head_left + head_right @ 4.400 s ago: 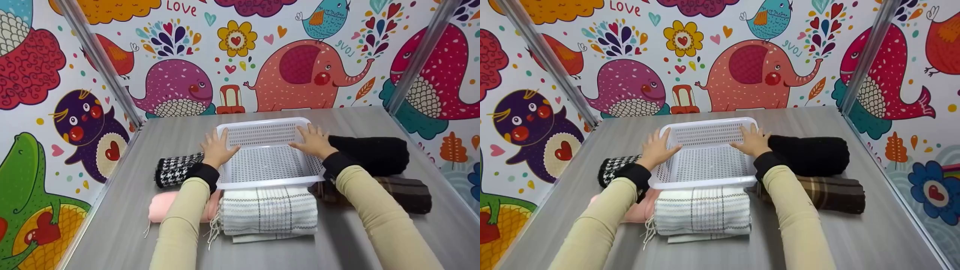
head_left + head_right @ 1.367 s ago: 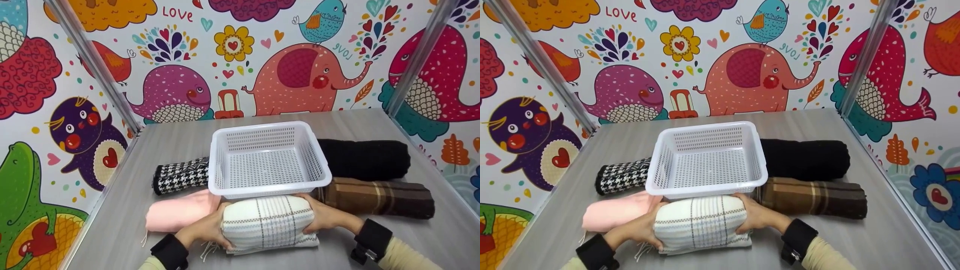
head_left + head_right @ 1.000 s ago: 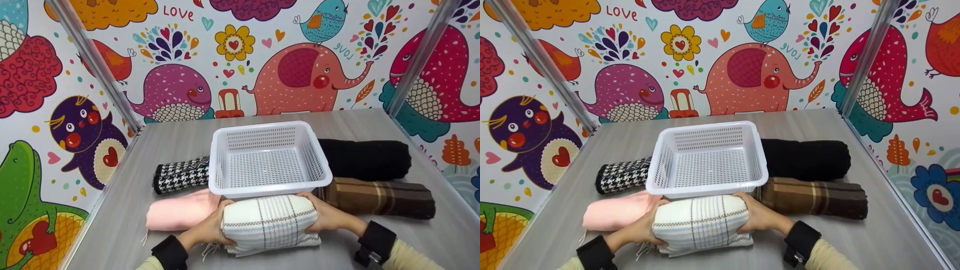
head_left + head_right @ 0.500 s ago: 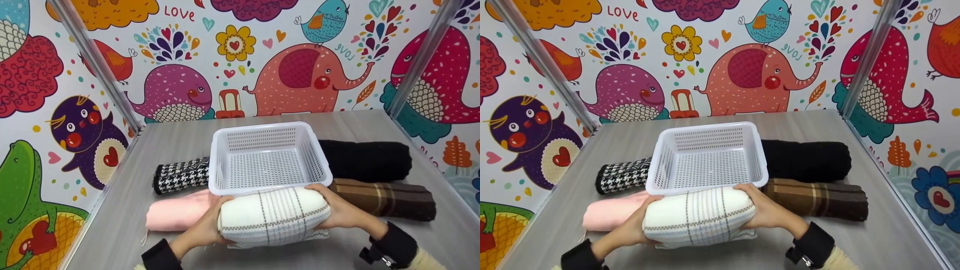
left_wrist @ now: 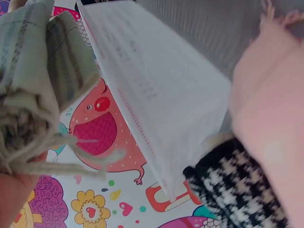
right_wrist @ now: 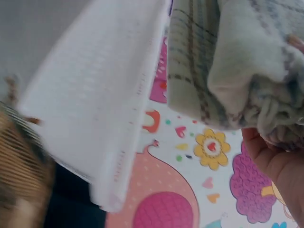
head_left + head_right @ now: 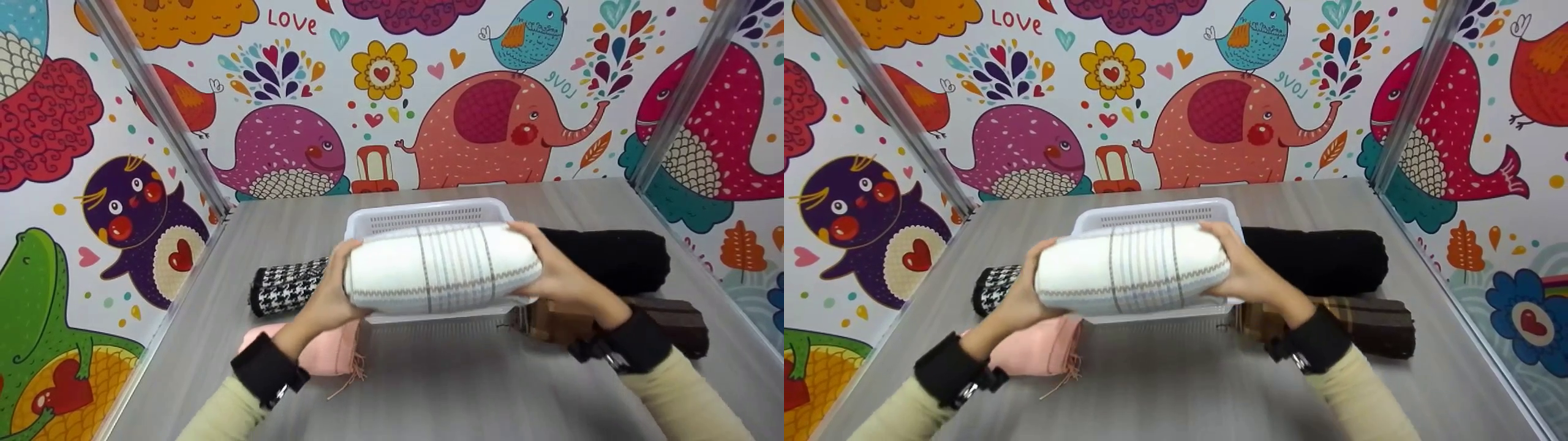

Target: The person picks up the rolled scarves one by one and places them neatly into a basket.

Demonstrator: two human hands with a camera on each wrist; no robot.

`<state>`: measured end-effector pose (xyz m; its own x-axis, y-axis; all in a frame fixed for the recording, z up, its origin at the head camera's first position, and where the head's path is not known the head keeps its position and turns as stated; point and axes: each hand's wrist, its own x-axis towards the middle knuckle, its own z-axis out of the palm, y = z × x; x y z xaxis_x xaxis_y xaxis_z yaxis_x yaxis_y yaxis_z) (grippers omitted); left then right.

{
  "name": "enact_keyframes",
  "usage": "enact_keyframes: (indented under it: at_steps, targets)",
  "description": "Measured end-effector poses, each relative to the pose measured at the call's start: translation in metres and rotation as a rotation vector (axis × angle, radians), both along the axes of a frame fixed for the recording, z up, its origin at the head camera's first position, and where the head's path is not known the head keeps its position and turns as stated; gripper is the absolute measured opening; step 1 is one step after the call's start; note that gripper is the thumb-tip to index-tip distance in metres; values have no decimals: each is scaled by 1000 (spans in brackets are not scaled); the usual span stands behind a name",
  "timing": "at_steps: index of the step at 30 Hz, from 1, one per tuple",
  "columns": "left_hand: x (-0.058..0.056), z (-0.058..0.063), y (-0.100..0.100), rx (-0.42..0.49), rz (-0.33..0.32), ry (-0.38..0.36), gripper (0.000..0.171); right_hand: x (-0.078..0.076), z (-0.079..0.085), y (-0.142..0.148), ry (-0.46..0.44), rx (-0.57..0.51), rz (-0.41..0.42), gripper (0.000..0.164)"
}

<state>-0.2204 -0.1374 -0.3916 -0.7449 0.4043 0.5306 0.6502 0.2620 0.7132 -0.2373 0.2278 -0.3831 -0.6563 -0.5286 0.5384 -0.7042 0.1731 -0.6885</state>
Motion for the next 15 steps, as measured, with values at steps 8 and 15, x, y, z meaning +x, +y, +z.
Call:
enact_keyframes:
  at_steps: [8, 15]
  targets:
    - [-71, 9, 3, 27, 38, -191, 96, -73, 20, -9, 62, 137, -84, 96]
    - [-127, 1, 9, 81, 29, -480, 95, -119, 13, -22, -510, 81, -69, 102]
